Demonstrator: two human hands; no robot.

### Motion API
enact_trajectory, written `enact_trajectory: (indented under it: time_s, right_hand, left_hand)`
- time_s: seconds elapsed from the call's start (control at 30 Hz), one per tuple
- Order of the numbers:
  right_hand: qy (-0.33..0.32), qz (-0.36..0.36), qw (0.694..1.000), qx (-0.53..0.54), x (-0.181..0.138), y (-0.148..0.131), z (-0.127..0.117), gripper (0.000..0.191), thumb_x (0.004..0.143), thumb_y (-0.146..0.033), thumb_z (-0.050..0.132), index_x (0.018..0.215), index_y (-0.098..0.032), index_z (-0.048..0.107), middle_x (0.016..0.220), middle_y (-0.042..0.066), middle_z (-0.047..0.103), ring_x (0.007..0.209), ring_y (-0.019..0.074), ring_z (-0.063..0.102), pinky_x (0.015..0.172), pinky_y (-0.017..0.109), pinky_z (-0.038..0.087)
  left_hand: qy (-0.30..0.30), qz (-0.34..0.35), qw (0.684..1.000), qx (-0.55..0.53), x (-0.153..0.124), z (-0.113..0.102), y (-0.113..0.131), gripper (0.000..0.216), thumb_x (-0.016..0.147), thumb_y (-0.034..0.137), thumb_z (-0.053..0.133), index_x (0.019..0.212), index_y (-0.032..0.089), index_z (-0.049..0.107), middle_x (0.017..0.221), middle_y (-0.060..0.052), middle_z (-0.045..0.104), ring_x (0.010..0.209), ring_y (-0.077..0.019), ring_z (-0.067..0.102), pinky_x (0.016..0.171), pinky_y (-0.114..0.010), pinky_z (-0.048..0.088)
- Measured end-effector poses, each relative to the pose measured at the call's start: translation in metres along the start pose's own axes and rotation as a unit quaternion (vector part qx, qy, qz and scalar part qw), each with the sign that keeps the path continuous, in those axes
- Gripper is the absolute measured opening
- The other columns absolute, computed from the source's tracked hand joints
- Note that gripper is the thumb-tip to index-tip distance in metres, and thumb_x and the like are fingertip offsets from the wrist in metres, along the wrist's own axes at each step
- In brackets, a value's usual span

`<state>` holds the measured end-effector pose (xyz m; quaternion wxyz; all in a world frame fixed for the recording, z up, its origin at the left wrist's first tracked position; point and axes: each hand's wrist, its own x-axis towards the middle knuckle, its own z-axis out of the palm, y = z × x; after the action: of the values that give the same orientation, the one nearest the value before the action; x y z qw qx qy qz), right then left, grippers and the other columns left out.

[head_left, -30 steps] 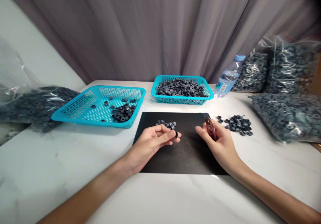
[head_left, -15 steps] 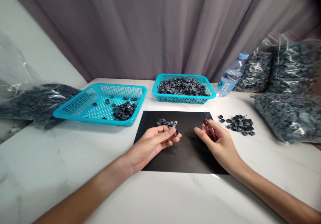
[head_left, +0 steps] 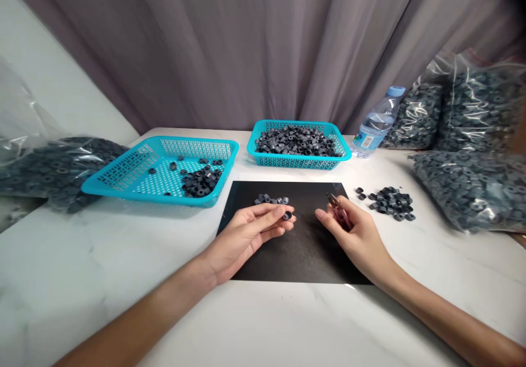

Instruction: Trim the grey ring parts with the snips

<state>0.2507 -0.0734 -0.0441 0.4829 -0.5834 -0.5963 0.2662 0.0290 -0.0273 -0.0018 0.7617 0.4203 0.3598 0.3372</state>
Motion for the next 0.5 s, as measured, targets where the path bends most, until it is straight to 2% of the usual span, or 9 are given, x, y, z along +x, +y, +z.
enact_trajectory:
  time_s: [0.17, 0.27, 0.5]
  right_hand:
    - [-0.004, 0.0, 1.0, 0.002, 0.0003, 0.0001, 0.0, 0.035, 0.096, -0.046, 0.062, 0.074, -0.023, 0.047, 0.066, -0.005, 0.038, 0.059, 0.0129, 0.036, 0.055, 0.028, 0.03]
    - [-0.005, -0.002, 1.0, 0.003, 0.0008, 0.0002, 0.0002, 0.036, 0.096, -0.047, 0.063, 0.074, -0.023, 0.047, 0.065, -0.005, 0.038, 0.058, 0.0127, 0.036, 0.054, 0.028, 0.03]
    - [-0.008, -0.002, 1.0, 0.008, -0.0004, -0.0006, 0.0006, 0.035, 0.096, -0.046, 0.063, 0.075, -0.023, 0.048, 0.066, -0.005, 0.039, 0.059, 0.0127, 0.036, 0.054, 0.027, 0.031]
  left_hand:
    - [0.001, 0.001, 1.0, 0.002, -0.0016, -0.0005, 0.0, 0.019, 0.091, 0.025, 0.078, 0.107, 0.016, 0.081, 0.107, -0.007, 0.08, 0.103, -0.0162, 0.072, 0.099, -0.024, 0.054]
    - [-0.01, -0.012, 1.0, 0.008, -0.0036, -0.0011, 0.0002, 0.023, 0.09, 0.022, 0.078, 0.113, 0.018, 0.08, 0.112, -0.008, 0.08, 0.112, -0.0186, 0.071, 0.103, -0.027, 0.052]
    - [-0.036, -0.01, 0.999, 0.033, -0.0048, 0.002, 0.0026, 0.027, 0.091, 0.03, 0.078, 0.115, 0.018, 0.079, 0.108, -0.01, 0.079, 0.102, -0.0197, 0.071, 0.095, -0.03, 0.052]
